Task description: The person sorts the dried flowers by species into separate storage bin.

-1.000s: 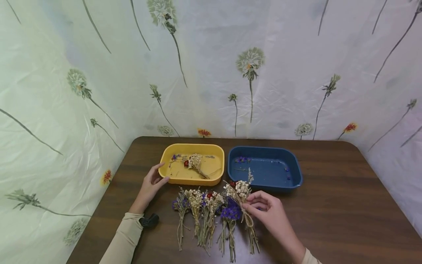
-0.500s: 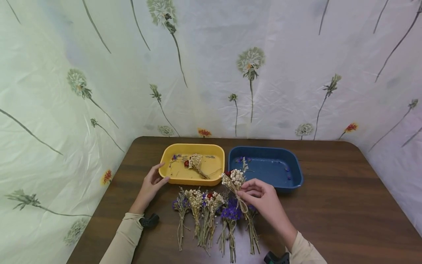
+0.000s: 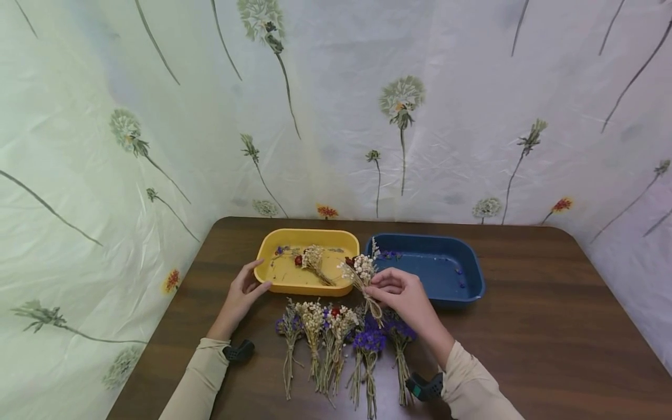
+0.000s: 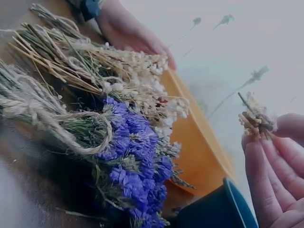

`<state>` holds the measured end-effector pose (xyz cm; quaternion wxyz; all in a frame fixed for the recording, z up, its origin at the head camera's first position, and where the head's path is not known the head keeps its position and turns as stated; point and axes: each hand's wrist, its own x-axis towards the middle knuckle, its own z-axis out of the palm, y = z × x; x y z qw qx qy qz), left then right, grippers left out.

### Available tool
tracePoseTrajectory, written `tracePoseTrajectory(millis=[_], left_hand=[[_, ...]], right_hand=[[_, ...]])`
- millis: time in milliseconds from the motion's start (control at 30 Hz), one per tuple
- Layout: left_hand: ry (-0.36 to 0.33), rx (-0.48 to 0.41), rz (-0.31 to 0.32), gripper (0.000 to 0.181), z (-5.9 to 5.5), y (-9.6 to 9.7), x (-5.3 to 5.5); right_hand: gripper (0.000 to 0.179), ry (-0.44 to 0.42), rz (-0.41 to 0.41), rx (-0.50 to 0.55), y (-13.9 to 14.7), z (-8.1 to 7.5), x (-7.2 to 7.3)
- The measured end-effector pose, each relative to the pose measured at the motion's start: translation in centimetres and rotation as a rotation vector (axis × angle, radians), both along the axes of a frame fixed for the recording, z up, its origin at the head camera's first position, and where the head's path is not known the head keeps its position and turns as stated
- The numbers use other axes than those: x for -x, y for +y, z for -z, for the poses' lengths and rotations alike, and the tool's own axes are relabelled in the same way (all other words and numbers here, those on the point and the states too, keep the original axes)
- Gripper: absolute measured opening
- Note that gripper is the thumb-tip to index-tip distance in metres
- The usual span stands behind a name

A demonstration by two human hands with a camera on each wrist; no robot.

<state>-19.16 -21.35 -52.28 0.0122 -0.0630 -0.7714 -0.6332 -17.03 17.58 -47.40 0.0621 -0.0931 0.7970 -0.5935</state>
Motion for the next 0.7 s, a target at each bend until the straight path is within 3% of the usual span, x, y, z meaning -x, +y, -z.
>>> tracePoseTrajectory(millis=[367, 700], left_hand=[[-0.004, -0.003, 0.006, 0.066, 0.1, -0.1, 0.1], [0.004, -0.008, -0.008, 0.065, 0.2, -0.1, 0.2]], right_hand=[[0.039, -0.096, -0.048, -0.027, -1.5, -0.1, 3.0], [0.036, -0.089, -0.076, -0.078, -3.5, -0.2, 6.2]])
